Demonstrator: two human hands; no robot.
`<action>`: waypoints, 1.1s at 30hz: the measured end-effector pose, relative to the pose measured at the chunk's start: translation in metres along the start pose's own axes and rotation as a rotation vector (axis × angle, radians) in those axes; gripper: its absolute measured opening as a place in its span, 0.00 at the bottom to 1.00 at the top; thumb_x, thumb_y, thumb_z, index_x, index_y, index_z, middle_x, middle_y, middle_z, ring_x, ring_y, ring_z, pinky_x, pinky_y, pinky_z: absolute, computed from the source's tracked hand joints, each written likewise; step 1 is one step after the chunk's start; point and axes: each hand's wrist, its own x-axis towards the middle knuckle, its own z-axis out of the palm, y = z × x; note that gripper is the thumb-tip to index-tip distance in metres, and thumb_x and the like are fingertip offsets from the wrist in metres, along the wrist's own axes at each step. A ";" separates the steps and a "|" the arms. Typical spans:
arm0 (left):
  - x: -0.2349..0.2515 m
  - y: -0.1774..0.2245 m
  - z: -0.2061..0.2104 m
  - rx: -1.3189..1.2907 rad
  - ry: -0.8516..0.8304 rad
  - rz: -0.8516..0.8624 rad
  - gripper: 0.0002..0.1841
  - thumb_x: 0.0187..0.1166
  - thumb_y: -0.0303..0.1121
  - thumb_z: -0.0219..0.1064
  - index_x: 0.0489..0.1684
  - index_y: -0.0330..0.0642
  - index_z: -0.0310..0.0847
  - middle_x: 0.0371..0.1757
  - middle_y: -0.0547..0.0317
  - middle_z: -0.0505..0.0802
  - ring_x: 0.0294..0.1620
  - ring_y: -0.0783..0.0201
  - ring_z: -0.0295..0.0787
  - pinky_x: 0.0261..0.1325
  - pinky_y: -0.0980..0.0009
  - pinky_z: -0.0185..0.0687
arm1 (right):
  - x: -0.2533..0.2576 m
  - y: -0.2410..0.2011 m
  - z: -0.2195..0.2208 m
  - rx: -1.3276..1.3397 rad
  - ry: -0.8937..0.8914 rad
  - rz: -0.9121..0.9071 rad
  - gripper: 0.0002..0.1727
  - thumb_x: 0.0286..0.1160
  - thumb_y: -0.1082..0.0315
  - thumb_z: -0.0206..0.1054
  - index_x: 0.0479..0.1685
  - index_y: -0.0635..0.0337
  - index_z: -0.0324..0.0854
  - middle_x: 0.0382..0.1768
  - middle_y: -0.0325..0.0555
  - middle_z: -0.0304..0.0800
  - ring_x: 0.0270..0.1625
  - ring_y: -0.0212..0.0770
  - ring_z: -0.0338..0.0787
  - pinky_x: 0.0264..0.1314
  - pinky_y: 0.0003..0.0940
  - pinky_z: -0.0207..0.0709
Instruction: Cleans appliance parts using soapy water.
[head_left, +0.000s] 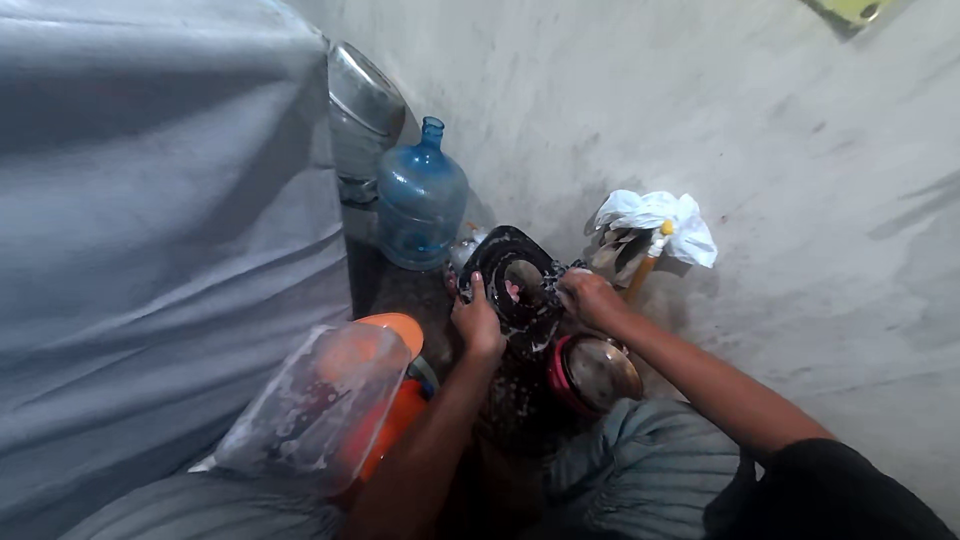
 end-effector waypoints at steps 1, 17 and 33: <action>0.002 0.000 0.001 -0.050 0.007 -0.022 0.30 0.83 0.59 0.63 0.68 0.42 0.80 0.57 0.46 0.92 0.57 0.54 0.91 0.60 0.50 0.87 | -0.002 -0.005 -0.001 -0.006 -0.031 -0.028 0.14 0.84 0.65 0.62 0.53 0.65 0.89 0.56 0.58 0.91 0.64 0.57 0.89 0.71 0.56 0.81; -0.023 -0.014 0.008 0.074 0.027 0.127 0.34 0.78 0.67 0.63 0.67 0.48 0.83 0.56 0.48 0.91 0.55 0.54 0.87 0.58 0.49 0.83 | 0.031 -0.078 -0.012 -0.022 0.158 -0.083 0.16 0.86 0.67 0.58 0.57 0.66 0.88 0.57 0.62 0.90 0.62 0.61 0.91 0.64 0.58 0.84; -0.023 -0.008 0.002 0.120 -0.169 0.205 0.43 0.74 0.79 0.45 0.61 0.51 0.84 0.52 0.49 0.90 0.48 0.55 0.88 0.48 0.49 0.86 | 0.051 -0.039 -0.040 0.138 0.288 0.113 0.20 0.88 0.60 0.59 0.66 0.62 0.85 0.65 0.58 0.88 0.70 0.56 0.86 0.77 0.56 0.77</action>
